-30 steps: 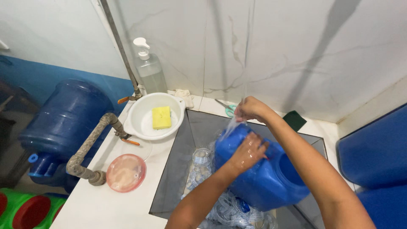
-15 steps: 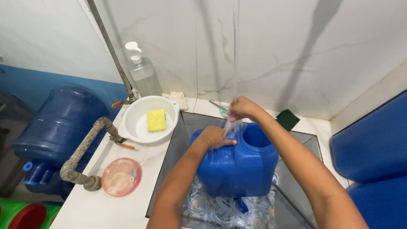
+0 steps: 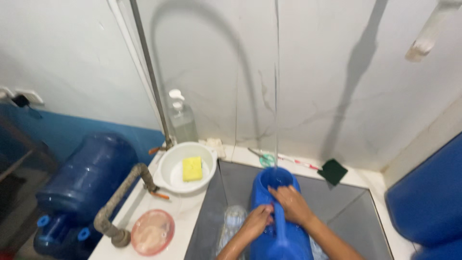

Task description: The person cleans a large blue plastic container and its lid in a sink. They use a sponge and a toothbrush to scrub the exterior and interior, rinse with water from the tap, and then place the cleaned container and lid aside.

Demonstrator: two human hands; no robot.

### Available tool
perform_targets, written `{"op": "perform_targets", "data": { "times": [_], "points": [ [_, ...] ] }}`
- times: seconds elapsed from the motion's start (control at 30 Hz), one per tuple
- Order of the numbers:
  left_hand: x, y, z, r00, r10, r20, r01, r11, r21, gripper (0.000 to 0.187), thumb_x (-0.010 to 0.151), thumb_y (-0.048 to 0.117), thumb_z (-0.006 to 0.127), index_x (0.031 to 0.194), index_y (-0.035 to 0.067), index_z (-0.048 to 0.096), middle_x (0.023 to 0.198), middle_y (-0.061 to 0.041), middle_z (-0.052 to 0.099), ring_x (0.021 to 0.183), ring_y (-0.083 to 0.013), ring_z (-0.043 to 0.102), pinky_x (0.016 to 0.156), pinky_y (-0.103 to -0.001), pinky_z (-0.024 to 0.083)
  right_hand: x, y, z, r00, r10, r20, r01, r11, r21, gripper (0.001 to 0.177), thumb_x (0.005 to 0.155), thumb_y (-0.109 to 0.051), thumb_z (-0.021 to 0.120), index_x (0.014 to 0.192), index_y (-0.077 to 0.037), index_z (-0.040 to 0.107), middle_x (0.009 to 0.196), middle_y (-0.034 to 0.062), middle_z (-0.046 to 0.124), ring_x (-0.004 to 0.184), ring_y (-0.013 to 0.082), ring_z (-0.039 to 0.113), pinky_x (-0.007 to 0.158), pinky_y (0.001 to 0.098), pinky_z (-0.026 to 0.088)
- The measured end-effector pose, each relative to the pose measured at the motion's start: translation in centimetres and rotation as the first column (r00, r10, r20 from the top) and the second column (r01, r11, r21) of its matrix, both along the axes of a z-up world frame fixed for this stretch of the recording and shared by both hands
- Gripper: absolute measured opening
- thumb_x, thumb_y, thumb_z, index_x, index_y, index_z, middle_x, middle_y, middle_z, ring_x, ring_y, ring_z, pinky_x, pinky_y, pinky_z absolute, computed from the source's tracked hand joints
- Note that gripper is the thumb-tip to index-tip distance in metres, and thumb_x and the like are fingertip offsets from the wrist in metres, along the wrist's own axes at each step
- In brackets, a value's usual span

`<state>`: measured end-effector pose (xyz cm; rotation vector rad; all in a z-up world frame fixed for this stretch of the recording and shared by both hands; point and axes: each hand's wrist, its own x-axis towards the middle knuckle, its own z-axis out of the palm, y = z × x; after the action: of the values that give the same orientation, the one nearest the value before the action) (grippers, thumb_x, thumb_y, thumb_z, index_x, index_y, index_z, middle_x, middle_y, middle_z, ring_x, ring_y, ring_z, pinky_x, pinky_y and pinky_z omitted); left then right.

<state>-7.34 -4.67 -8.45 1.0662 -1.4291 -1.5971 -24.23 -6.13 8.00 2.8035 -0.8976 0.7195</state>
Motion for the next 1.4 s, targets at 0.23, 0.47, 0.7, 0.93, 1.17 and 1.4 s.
{"op": "perform_targets", "data": {
  "times": [0.23, 0.47, 0.7, 0.93, 1.17, 1.4],
  "points": [
    [13.8, 5.7, -3.6, 0.8, 0.595, -0.084, -0.401, 0.634, 0.661, 0.04, 0.101, 0.047, 0.051, 0.117, 0.014, 0.066, 0.102, -0.006, 0.06, 0.088, -0.0186, 0.059, 0.074, -0.038, 0.047, 6.2, 2.0, 11.5, 0.993, -0.096, -0.063, 0.092, 0.994, -0.066, 0.066, 0.083, -0.048, 0.074, 0.13, -0.002, 0.064, 0.084, 0.016, 0.065, 0.082, 0.0323, 0.063, 0.071, 0.0457, 0.043],
    [14.8, 10.5, -1.5, 0.765, 0.575, -0.289, -0.273, 0.696, 0.664, 0.052, 0.099, 0.054, 0.046, 0.121, 0.011, 0.064, 0.106, -0.011, 0.06, 0.087, -0.0241, 0.061, 0.072, -0.04, 0.048, 8.0, -1.8, 29.3, 0.964, -0.197, 0.178, 0.226, 0.961, -0.158, 0.059, 0.088, -0.05, 0.073, 0.128, -0.008, 0.071, 0.095, 0.0191, 0.068, 0.087, 0.0396, 0.066, 0.077, 0.0505, 0.052],
    [19.5, 15.3, 8.1, 0.604, 0.643, -0.471, -0.332, 0.74, 0.585, 0.052, 0.097, 0.053, 0.046, 0.13, 0.014, 0.059, 0.118, -0.011, 0.062, 0.099, -0.0258, 0.062, 0.082, -0.043, 0.05, 10.9, -3.4, 28.1, 0.879, -0.44, 0.181, 0.422, 0.897, 0.13, 0.045, 0.073, -0.031, 0.074, 0.113, -0.012, 0.078, 0.099, 0.0236, 0.073, 0.093, 0.0428, 0.07, 0.085, 0.0515, 0.055],
    [23.8, 20.2, 13.5, 0.506, 0.699, -0.505, -0.425, 0.712, 0.559, 0.056, 0.095, 0.052, 0.047, 0.139, 0.017, 0.055, 0.131, -0.01, 0.064, 0.111, -0.0275, 0.064, 0.091, -0.045, 0.052, 9.2, -2.9, 30.1, 0.785, -0.511, 0.351, 0.467, 0.86, 0.208, 0.041, 0.078, -0.044, 0.077, 0.099, -0.009, 0.08, 0.091, 0.0254, 0.073, 0.087, 0.0459, 0.069, 0.079, 0.0544, 0.054],
    [29.4, 22.6, 13.7, 0.497, 0.627, -0.6, -0.479, 0.775, 0.413, 0.064, 0.093, 0.053, 0.047, 0.144, 0.015, 0.052, 0.137, -0.011, 0.066, 0.119, -0.0292, 0.067, 0.098, -0.045, 0.054, 13.4, -4.3, 26.3, 0.821, -0.56, 0.113, 0.536, 0.823, 0.188, 0.044, 0.078, -0.044, 0.078, 0.084, 0.0, 0.077, 0.087, 0.0307, 0.07, 0.085, 0.049, 0.07, 0.079, 0.0568, 0.056],
    [25.0, 22.2, 8.3, 0.43, 0.771, -0.471, -0.492, 0.637, 0.594, 0.064, 0.097, 0.046, 0.05, 0.151, 0.012, 0.046, 0.145, -0.012, 0.058, 0.13, -0.0293, 0.056, 0.112, -0.049, 0.041, 10.3, -7.6, 26.7, 0.81, -0.546, 0.214, 0.534, 0.837, 0.116, 0.035, 0.081, -0.036, 0.073, 0.083, -0.001, 0.076, 0.087, 0.0311, 0.069, 0.086, 0.0498, 0.069, 0.078, 0.057, 0.056]
  ]
}}
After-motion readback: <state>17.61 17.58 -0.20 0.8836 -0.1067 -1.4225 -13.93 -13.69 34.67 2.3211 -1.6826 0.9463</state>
